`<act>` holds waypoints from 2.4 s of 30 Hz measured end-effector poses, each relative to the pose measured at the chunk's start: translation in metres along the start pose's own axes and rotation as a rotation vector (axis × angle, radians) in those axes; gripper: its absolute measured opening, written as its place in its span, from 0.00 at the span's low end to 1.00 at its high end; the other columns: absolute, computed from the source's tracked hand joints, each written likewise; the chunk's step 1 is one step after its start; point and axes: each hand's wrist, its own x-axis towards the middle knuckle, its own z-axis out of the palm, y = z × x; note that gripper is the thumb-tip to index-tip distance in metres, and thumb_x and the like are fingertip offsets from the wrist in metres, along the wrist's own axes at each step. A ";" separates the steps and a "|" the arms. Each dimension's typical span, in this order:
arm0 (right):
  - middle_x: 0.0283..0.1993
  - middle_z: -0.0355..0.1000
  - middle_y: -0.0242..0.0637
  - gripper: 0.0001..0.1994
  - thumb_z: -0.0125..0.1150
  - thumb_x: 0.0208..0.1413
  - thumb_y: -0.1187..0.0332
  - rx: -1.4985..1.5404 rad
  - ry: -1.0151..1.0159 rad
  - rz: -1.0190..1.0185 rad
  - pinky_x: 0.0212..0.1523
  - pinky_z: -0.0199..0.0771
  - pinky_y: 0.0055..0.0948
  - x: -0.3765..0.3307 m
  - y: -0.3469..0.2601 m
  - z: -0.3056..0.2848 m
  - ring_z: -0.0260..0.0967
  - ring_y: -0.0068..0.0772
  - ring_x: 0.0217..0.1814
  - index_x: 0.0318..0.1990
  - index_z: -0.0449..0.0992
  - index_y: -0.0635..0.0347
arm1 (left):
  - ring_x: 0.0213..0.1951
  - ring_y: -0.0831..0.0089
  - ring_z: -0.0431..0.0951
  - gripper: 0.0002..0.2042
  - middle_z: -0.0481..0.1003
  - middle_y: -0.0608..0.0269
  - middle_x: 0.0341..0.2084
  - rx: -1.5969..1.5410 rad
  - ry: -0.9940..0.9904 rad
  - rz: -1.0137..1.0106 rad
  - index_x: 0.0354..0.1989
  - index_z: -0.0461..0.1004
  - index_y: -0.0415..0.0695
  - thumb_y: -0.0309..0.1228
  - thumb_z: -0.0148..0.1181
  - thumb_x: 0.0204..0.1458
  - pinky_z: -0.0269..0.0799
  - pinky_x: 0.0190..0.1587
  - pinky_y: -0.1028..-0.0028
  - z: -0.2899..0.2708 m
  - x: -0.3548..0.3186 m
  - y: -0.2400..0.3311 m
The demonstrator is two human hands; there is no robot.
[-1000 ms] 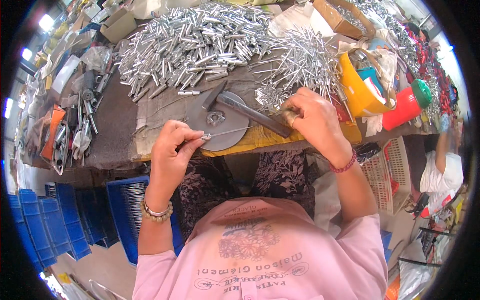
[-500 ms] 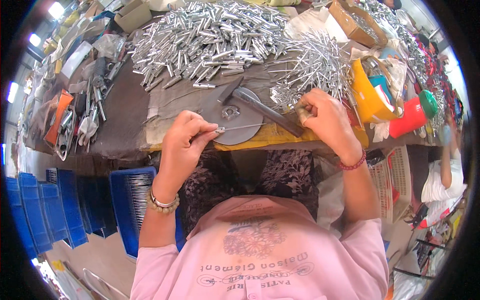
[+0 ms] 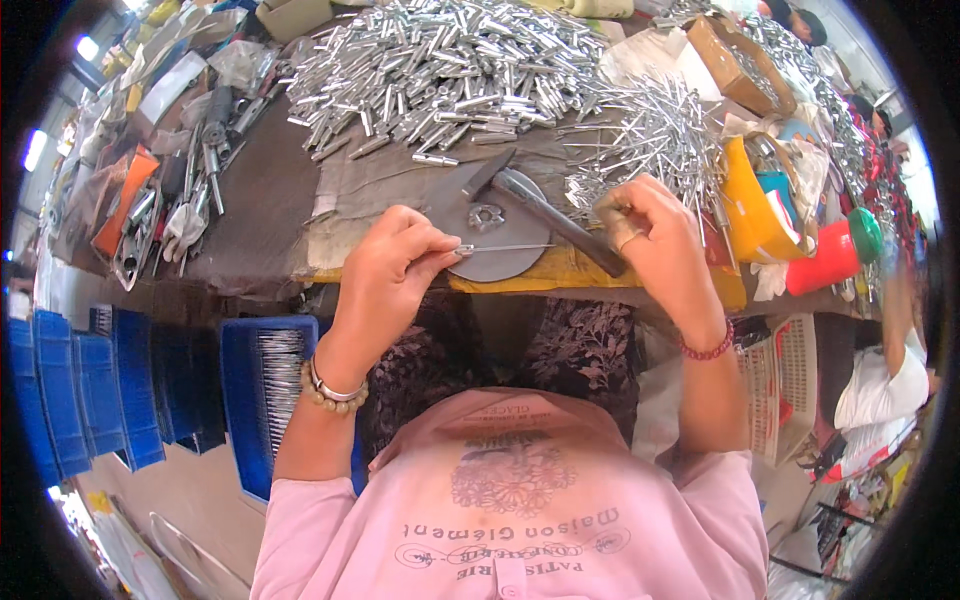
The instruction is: The person assembles metal components by hand and using a hammer, placing each finished piece into a blue plastic bin.
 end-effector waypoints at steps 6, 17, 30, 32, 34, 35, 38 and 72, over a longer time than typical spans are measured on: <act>0.42 0.77 0.44 0.05 0.68 0.60 0.76 0.165 -0.067 -0.322 0.47 0.80 0.44 0.011 -0.052 0.045 0.78 0.52 0.47 0.42 0.81 0.63 | 0.37 0.59 0.81 0.06 0.78 0.58 0.35 0.027 0.026 0.038 0.40 0.85 0.41 0.23 0.75 0.55 0.76 0.40 0.64 0.003 0.000 -0.004; 0.43 0.73 0.45 0.03 0.63 0.63 0.73 0.024 -0.152 -0.376 0.49 0.77 0.49 0.020 -0.061 0.068 0.75 0.55 0.49 0.41 0.78 0.62 | 0.38 0.66 0.79 0.08 0.76 0.61 0.36 0.026 -0.011 0.018 0.43 0.85 0.40 0.20 0.74 0.56 0.74 0.42 0.70 0.001 -0.003 -0.008; 0.44 0.75 0.39 0.05 0.66 0.60 0.73 -0.214 -0.116 -0.439 0.54 0.77 0.46 0.013 -0.070 0.058 0.76 0.47 0.52 0.43 0.81 0.58 | 0.39 0.67 0.78 0.08 0.75 0.61 0.37 0.002 -0.015 -0.027 0.43 0.85 0.40 0.21 0.75 0.56 0.74 0.43 0.69 0.001 -0.002 -0.006; 0.46 0.77 0.39 0.13 0.68 0.56 0.75 -0.254 0.102 -0.375 0.56 0.76 0.47 0.013 -0.062 0.049 0.76 0.47 0.52 0.49 0.84 0.58 | 0.39 0.67 0.78 0.08 0.75 0.61 0.37 -0.012 -0.021 -0.042 0.43 0.85 0.40 0.21 0.75 0.56 0.74 0.43 0.70 -0.001 -0.002 -0.006; 0.47 0.78 0.39 0.15 0.69 0.56 0.75 -0.321 0.058 -0.318 0.57 0.76 0.47 0.010 -0.049 0.039 0.76 0.47 0.52 0.52 0.84 0.57 | 0.39 0.69 0.78 0.08 0.75 0.62 0.37 -0.046 -0.036 -0.033 0.43 0.85 0.39 0.21 0.75 0.56 0.74 0.43 0.71 -0.001 0.000 -0.006; 0.47 0.79 0.39 0.18 0.70 0.55 0.75 -0.388 0.015 -0.261 0.58 0.76 0.47 0.008 -0.045 0.037 0.76 0.47 0.52 0.54 0.84 0.57 | 0.39 0.69 0.78 0.08 0.75 0.62 0.37 -0.047 -0.036 -0.034 0.43 0.85 0.39 0.21 0.75 0.56 0.74 0.43 0.71 -0.001 -0.001 -0.005; 0.46 0.78 0.41 0.19 0.69 0.54 0.77 -0.355 0.066 -0.279 0.54 0.78 0.46 0.003 -0.035 0.043 0.78 0.47 0.50 0.55 0.84 0.57 | 0.39 0.70 0.77 0.07 0.74 0.62 0.36 -0.056 -0.074 -0.102 0.43 0.85 0.39 0.21 0.74 0.57 0.73 0.43 0.72 -0.003 0.001 -0.002; 0.32 0.78 0.45 0.07 0.70 0.60 0.71 0.024 -0.193 -0.040 0.37 0.78 0.51 -0.052 -0.073 0.049 0.80 0.54 0.33 0.43 0.78 0.59 | 0.41 0.73 0.78 0.13 0.77 0.63 0.40 0.016 0.118 0.017 0.50 0.88 0.42 0.19 0.73 0.57 0.73 0.43 0.74 0.005 -0.017 0.002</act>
